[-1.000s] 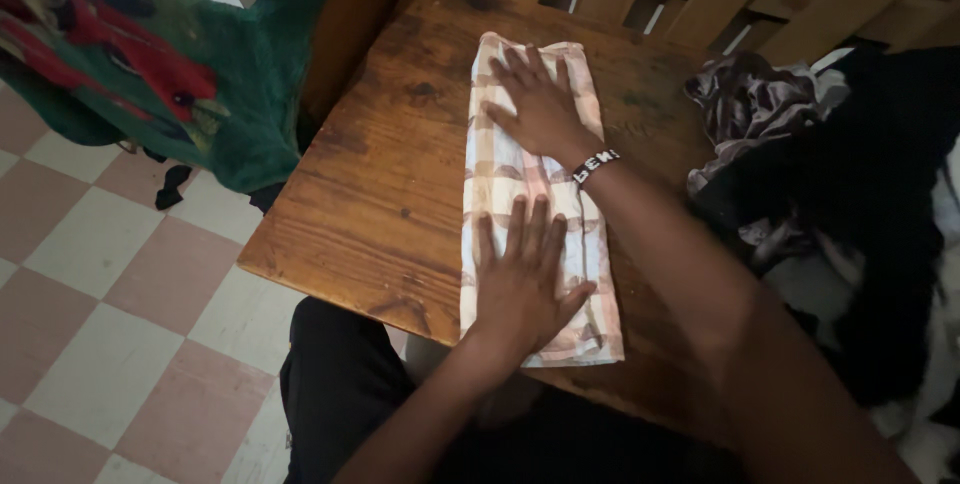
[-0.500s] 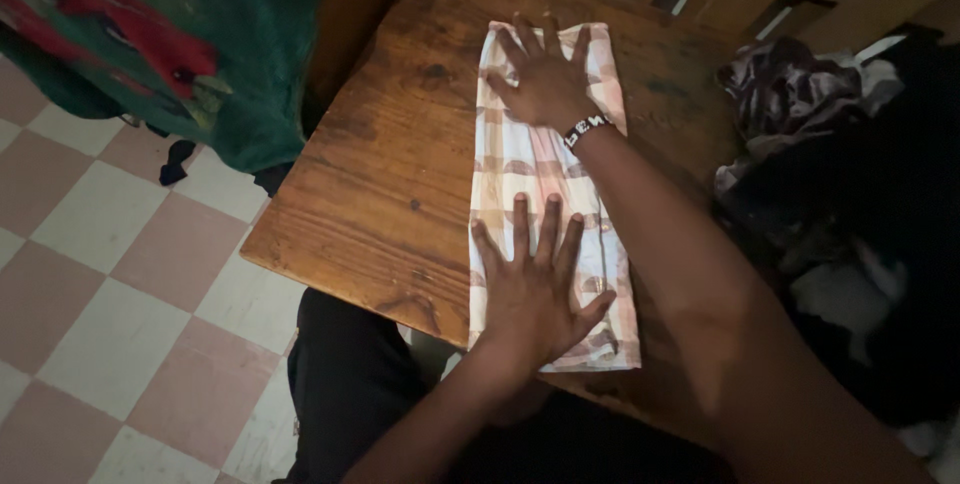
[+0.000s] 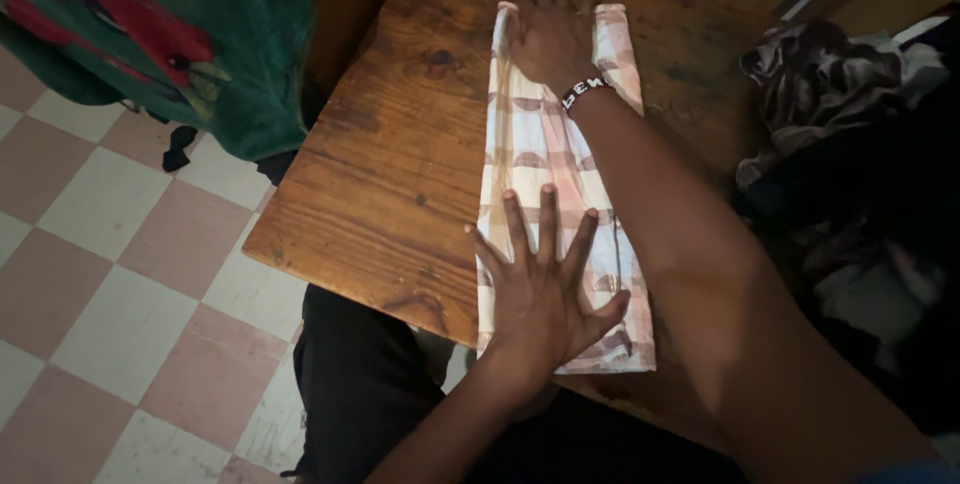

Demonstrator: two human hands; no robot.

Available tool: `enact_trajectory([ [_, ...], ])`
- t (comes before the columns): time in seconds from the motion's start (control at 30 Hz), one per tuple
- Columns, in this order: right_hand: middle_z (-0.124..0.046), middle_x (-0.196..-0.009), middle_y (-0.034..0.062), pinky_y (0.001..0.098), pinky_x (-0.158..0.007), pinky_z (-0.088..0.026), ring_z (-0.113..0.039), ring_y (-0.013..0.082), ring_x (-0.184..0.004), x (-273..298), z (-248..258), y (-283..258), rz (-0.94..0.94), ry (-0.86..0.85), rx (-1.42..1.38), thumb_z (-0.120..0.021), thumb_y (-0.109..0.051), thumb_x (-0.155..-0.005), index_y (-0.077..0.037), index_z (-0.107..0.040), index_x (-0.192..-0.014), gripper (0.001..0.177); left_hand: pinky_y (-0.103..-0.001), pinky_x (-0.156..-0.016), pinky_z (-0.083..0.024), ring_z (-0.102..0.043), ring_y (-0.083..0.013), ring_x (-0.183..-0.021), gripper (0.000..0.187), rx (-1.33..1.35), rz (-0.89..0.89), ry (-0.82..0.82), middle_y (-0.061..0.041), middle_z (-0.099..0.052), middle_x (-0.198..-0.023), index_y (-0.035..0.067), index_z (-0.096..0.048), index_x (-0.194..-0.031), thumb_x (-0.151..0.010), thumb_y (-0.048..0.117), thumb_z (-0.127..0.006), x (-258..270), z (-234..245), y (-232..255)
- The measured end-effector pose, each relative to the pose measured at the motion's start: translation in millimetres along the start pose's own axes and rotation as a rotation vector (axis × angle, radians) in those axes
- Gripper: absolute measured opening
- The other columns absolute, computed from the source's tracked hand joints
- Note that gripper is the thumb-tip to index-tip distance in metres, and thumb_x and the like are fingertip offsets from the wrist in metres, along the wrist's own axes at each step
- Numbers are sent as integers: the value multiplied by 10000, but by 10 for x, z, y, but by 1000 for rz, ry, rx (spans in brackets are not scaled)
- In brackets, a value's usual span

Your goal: The person picks up a checkered top from a wooden surface, spreads it flat, and folds it into a small rectangle by hand.

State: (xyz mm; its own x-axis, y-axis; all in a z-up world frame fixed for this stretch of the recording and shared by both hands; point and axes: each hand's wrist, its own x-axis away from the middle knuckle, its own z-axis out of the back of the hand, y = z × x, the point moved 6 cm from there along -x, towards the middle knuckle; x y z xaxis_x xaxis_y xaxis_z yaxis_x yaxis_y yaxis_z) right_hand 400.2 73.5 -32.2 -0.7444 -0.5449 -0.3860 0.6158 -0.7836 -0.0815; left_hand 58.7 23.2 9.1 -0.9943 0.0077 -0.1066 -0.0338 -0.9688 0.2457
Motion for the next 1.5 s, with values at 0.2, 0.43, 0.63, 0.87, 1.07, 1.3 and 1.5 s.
enact_trajectory([
  [0.2,-546,-1538,142,625,-1246,-91,-444,297,-1479,41,376,146,80,253,-436,-514,-249,-1114,-87,-540,-1493,413,-921,-975,-53,56,-582,-1477,927,10,-13,11,-224,-103,-1658,258,-346,-1564,-816,801,-414,25,37,20],
  [0.43,-288,-1654,192,602,-1257,-55,-246,301,-1544,1179,1168,-545,323,-180,-309,-528,-328,-1042,-89,-261,-1640,697,-917,-982,-63,11,-579,-1477,918,-19,-37,112,-241,-147,-1655,238,-359,-1561,-841,806,-382,67,67,24],
  [0.63,-173,-1722,48,603,-1227,9,-86,249,-1596,1788,991,-575,411,-462,-59,-407,-506,-1032,-263,-304,-1615,639,-906,-1036,-22,44,-565,-1515,955,-13,5,-74,-239,-131,-1647,229,-300,-1611,-860,816,-352,71,1,31],
  [0.87,-221,-1694,109,567,-1244,-47,-122,335,-1563,1278,767,-317,305,-275,20,-383,-657,-1000,-208,-291,-1625,775,-904,-1000,4,91,-562,-1481,967,-11,16,-102,-214,-19,-1713,232,-251,-1587,-828,821,-363,34,15,42],
  [1.07,-219,-1700,125,531,-1263,-77,-140,326,-1578,964,595,-139,283,-255,48,-356,-670,-1008,-139,-286,-1628,819,-909,-992,-17,80,-564,-1488,961,-5,0,-15,-217,-54,-1671,234,-276,-1598,-843,822,-367,42,-10,36],
  [1.3,-130,-1707,138,470,-1229,-74,-67,307,-1560,666,413,-15,309,-325,-20,-340,-675,-993,-116,-182,-1629,861,-914,-990,-34,72,-571,-1479,968,-32,5,-28,-214,-82,-1663,235,-276,-1590,-833,830,-373,22,3,35],
  [1.5,-252,-1712,136,481,-1308,-92,-171,284,-1600,676,619,-26,305,-218,-98,-441,-571,-1050,-76,-292,-1627,775,-913,-985,-40,68,-561,-1485,1000,-34,9,-45,-204,-73,-1674,236,-284,-1591,-804,845,-385,41,11,52],
])
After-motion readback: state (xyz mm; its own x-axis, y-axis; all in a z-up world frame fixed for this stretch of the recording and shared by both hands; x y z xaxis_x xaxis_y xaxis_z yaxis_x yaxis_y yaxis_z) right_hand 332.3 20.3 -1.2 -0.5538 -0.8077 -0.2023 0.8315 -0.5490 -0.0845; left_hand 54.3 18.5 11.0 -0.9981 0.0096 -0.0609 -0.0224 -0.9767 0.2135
